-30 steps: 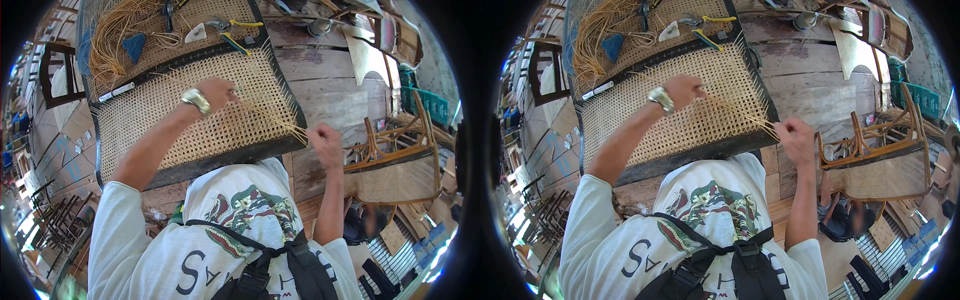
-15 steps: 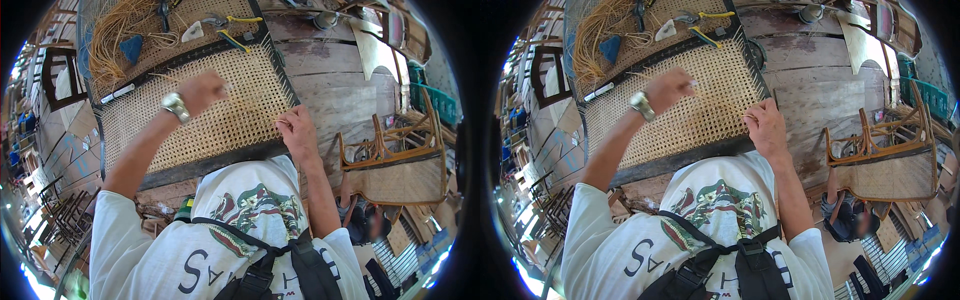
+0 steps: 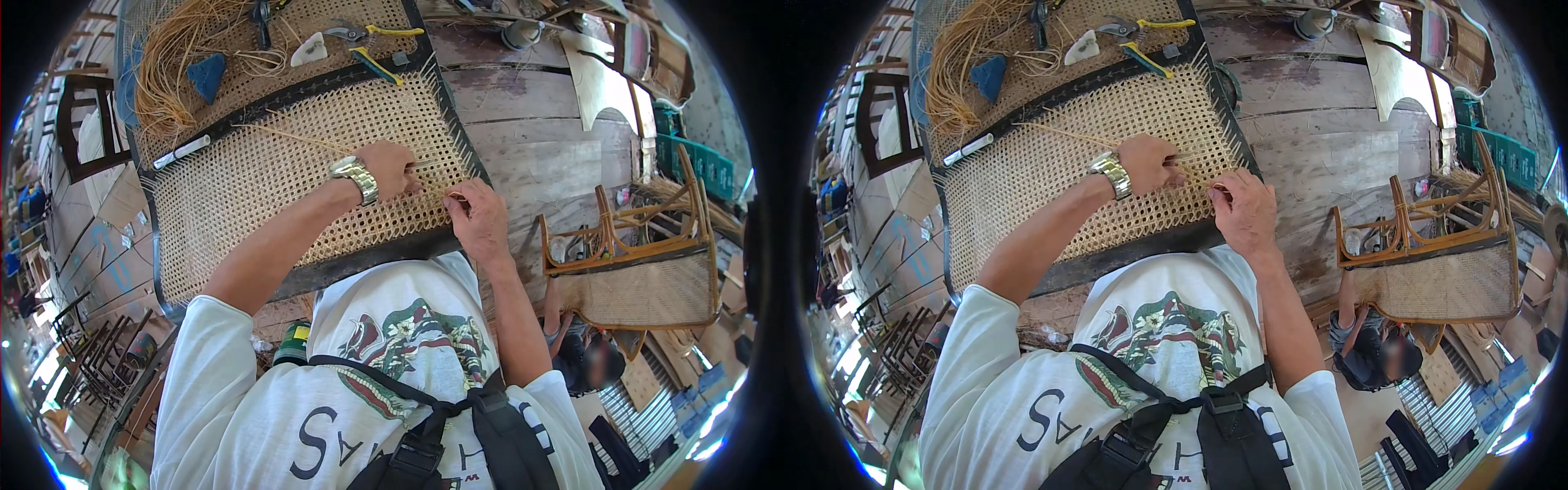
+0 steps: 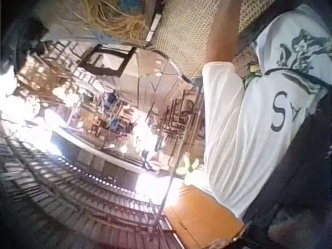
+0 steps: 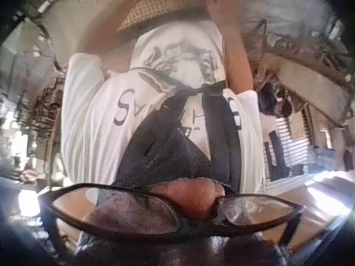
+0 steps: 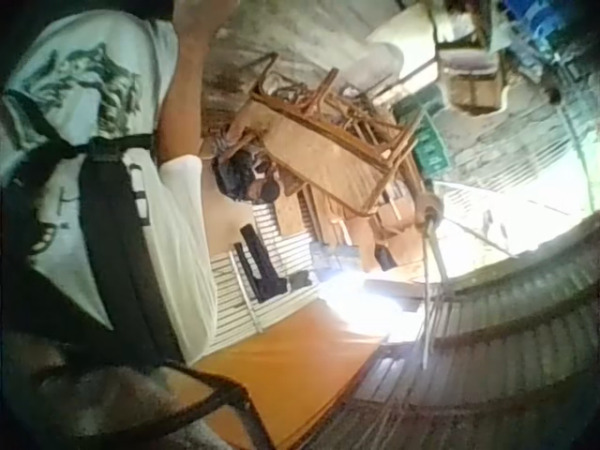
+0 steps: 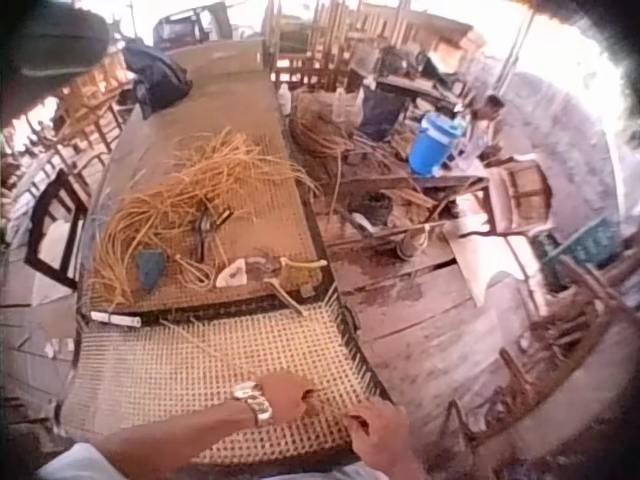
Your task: Replacing the woven rattan cane mesh on the seat of a wooden chair.
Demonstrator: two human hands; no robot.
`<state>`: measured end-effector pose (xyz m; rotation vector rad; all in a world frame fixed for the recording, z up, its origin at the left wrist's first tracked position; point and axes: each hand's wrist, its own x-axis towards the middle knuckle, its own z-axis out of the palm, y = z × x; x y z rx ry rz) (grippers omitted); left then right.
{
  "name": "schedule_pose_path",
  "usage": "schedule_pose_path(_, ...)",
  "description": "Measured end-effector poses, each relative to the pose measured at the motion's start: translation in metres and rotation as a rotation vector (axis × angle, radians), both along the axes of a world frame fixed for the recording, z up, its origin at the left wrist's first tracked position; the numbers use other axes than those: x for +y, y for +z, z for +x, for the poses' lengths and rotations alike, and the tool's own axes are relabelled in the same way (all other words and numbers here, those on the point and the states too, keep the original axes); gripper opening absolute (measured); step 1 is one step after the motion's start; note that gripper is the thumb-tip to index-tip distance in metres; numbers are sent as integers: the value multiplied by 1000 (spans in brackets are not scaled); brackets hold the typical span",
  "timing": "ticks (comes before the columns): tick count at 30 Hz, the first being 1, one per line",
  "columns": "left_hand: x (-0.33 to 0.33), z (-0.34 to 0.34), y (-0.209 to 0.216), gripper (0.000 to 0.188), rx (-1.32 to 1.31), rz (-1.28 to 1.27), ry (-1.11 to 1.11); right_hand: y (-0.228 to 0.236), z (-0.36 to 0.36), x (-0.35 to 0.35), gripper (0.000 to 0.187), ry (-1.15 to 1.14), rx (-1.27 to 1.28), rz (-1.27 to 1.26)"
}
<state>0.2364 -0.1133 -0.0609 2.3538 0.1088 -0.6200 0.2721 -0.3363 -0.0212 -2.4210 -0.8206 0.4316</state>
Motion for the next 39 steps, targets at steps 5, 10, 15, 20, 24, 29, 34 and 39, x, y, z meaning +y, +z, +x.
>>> schedule_pose_path(5,22,-14,-6,43,27,39,198,0,0,-4,7,-2,-9,1)
schedule_pose_path(10,96,-39,-12,49,22,34,168,7,-2,-2,12,60,-7,-12)
schedule_pose_path(15,131,-40,-8,46,174,-75,297,12,4,-16,20,-66,235,187)
schedule_pose_path(20,160,-41,-3,52,70,19,173,6,-2,-72,22,-349,184,175)
schedule_pose_path(24,122,-14,20,62,257,240,-218,16,-17,-68,18,-354,226,6)
schedule_pose_path(29,52,2,24,57,140,138,-203,24,-39,-55,19,-232,-209,10)
schedule_pose_path(34,24,-15,-4,43,86,158,-36,19,-32,-60,16,-187,8,-120)
schedule_pose_path(39,26,-32,-3,24,-188,-58,134,-1,-13,-73,14,-324,576,131)
